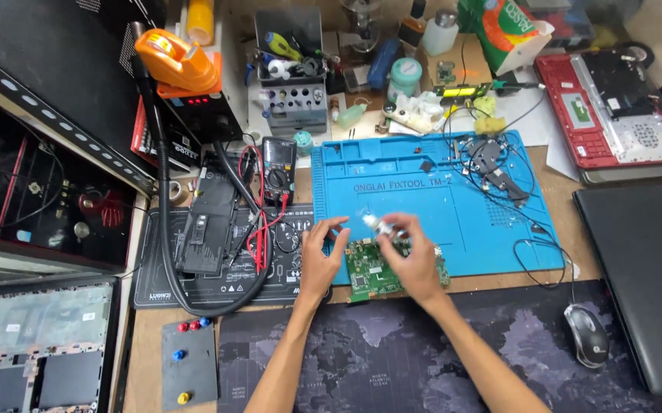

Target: Using a hot air rework station and tweezers to solder or desolder components on a laptop motherboard.

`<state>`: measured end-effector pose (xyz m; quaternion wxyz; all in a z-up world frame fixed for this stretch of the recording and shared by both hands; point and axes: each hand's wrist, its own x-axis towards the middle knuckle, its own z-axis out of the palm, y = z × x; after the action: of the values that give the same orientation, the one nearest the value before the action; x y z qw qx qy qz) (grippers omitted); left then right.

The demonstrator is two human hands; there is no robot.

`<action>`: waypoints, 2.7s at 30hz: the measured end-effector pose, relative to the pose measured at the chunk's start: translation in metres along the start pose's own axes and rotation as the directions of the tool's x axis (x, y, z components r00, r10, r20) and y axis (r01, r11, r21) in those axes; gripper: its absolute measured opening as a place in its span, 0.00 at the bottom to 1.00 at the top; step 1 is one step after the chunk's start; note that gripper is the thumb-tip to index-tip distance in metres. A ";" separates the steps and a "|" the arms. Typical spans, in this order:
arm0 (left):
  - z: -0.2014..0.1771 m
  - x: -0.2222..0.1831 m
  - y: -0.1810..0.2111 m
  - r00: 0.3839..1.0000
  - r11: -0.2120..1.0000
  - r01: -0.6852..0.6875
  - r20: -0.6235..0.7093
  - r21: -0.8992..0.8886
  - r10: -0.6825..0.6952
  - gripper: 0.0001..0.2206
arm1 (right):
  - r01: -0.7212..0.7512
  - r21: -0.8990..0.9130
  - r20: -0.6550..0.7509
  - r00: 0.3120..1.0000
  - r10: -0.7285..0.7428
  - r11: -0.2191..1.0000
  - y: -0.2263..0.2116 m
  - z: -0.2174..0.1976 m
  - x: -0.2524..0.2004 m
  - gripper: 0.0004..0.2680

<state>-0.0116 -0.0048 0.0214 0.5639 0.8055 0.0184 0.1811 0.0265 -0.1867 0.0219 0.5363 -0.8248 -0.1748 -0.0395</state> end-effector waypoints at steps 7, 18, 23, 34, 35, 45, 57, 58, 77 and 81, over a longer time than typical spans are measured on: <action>0.003 0.003 -0.015 0.999 1.000 0.010 0.044 0.007 -0.011 0.06 | -0.007 0.041 0.015 1.000 0.006 0.999 0.001 0.008 -0.022 0.10; 0.001 -0.005 -0.016 0.995 0.994 0.104 0.001 -0.031 -0.104 0.15 | -0.116 0.299 -0.141 0.976 0.164 0.947 0.003 -0.012 -0.015 0.10; -0.008 -0.026 0.002 0.989 0.987 0.029 0.136 0.161 -0.051 0.28 | -0.072 0.241 -0.281 0.949 0.141 0.968 0.018 -0.028 -0.007 0.09; -0.004 -0.040 -0.006 0.957 0.882 -0.166 0.288 0.441 0.036 0.42 | -0.173 0.331 0.072 0.985 0.157 0.928 -0.003 -0.005 -0.005 0.10; -0.004 -0.040 -0.008 0.953 0.875 -0.182 0.300 0.448 0.045 0.43 | -0.149 0.301 0.064 0.989 0.136 0.942 -0.003 -0.003 -0.007 0.09; -0.003 -0.043 -0.014 0.939 0.830 -0.295 0.305 0.474 0.160 0.42 | 0.018 0.073 -0.004 1.000 -0.017 0.997 0.014 -0.003 -0.013 0.06; -0.002 -0.043 -0.017 0.933 0.821 -0.327 0.298 0.468 0.202 0.40 | 0.042 0.083 0.005 0.999 -0.043 0.996 -0.001 -0.006 -0.010 0.05; -0.002 -0.043 -0.016 0.933 0.821 -0.327 0.298 0.468 0.201 0.40 | 0.042 0.083 0.005 0.999 -0.042 0.996 0.001 -0.006 -0.011 0.05; -0.002 -0.043 -0.013 0.932 0.818 -0.341 0.279 0.462 0.231 0.40 | 0.058 0.082 -0.009 0.998 -0.057 0.995 0.001 -0.006 -0.011 0.03; -0.002 -0.043 -0.013 0.930 0.822 -0.346 0.280 0.453 0.237 0.40 | 0.066 0.097 -0.016 0.998 -0.064 0.993 -0.005 -0.006 -0.011 0.02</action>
<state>-0.0497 -0.0080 -0.0014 0.3029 0.9304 -0.1198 0.1680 0.0159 -0.1934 0.0260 0.5754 -0.7912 -0.1999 -0.0537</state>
